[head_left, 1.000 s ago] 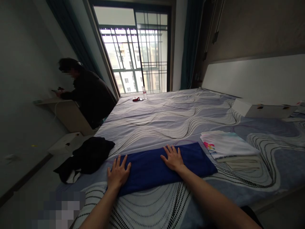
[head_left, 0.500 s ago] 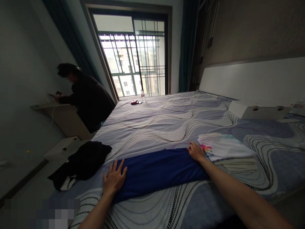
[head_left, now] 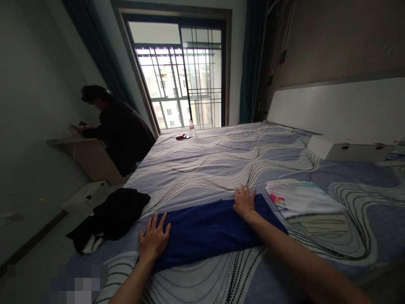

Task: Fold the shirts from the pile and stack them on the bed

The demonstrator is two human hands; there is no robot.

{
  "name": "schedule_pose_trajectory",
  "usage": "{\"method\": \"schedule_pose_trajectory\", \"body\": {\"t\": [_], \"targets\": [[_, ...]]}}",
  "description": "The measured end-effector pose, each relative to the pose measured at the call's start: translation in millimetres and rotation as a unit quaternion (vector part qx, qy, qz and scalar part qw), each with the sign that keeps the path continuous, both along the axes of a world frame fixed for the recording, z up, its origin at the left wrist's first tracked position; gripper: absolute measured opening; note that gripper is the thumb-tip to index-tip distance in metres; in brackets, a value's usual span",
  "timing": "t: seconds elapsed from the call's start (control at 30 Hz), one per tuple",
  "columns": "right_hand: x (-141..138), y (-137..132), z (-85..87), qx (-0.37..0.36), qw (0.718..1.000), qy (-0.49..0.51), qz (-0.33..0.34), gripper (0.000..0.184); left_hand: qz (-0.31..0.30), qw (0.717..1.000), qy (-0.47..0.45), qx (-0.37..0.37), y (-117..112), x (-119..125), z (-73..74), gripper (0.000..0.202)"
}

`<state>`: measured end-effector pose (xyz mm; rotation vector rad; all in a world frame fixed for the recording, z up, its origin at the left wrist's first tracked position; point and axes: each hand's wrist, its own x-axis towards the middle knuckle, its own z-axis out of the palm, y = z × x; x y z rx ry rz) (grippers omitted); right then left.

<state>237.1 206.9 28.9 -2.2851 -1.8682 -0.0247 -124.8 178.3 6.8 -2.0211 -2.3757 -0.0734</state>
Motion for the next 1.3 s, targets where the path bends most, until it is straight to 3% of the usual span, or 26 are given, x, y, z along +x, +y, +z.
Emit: {"method": "schedule_pose_trajectory", "body": {"t": [0.07,0.13,0.23,0.37,0.67,0.87,1.0,1.13,1.23,1.3], "targets": [[-57.5,-20.6,3.7,0.025,0.99,0.05,0.13,0.065,-0.002,1.0,0.0,0.007,1.3,-1.6,-3.2,0.061],[-107.2,-47.1,-1.1,0.0,0.968,0.111,0.224,0.066,-0.005,1.0,-0.002,0.012,2.3,-3.5,-5.9,0.062],[-141.3,-79.8,-15.9,-0.036,0.952,0.159,0.26,0.072,-0.01,1.0,-0.009,0.01,2.5,-5.6,-6.9,0.062],[-110.8,-84.3,-29.7,-0.036,0.963,0.149,0.223,0.066,-0.012,1.0,-0.012,0.002,1.5,-6.0,-4.7,0.062],[31.9,-49.5,-44.3,-0.058,0.998,0.031,0.004,0.064,-0.014,1.0,-0.011,-0.008,1.2,-5.6,-1.9,0.062],[85.6,-51.8,-55.8,-0.046,0.995,-0.013,-0.083,0.057,-0.082,0.996,-0.022,-0.022,-0.8,-41.9,-11.6,0.064],[94.8,-53.1,-55.3,-0.031,0.994,-0.018,-0.1,0.057,-0.085,0.996,-0.012,-0.011,-8.9,-69.4,-20.5,0.062],[86.0,-61.7,-48.2,-0.039,0.993,-0.007,-0.113,0.06,-0.083,0.996,-0.015,0.009,-12.3,-76.2,-25.4,0.062],[57.8,-80.3,-37.1,-0.027,0.994,-0.017,-0.104,0.065,-0.083,0.996,-0.035,0.02,-10.4,-75.0,-27.5,0.061],[24.4,-97.1,-26.2,-0.012,1.0,-0.011,-0.014,0.074,-0.08,0.995,-0.051,0.027,-8.7,-74.7,-28.2,0.061]]}}
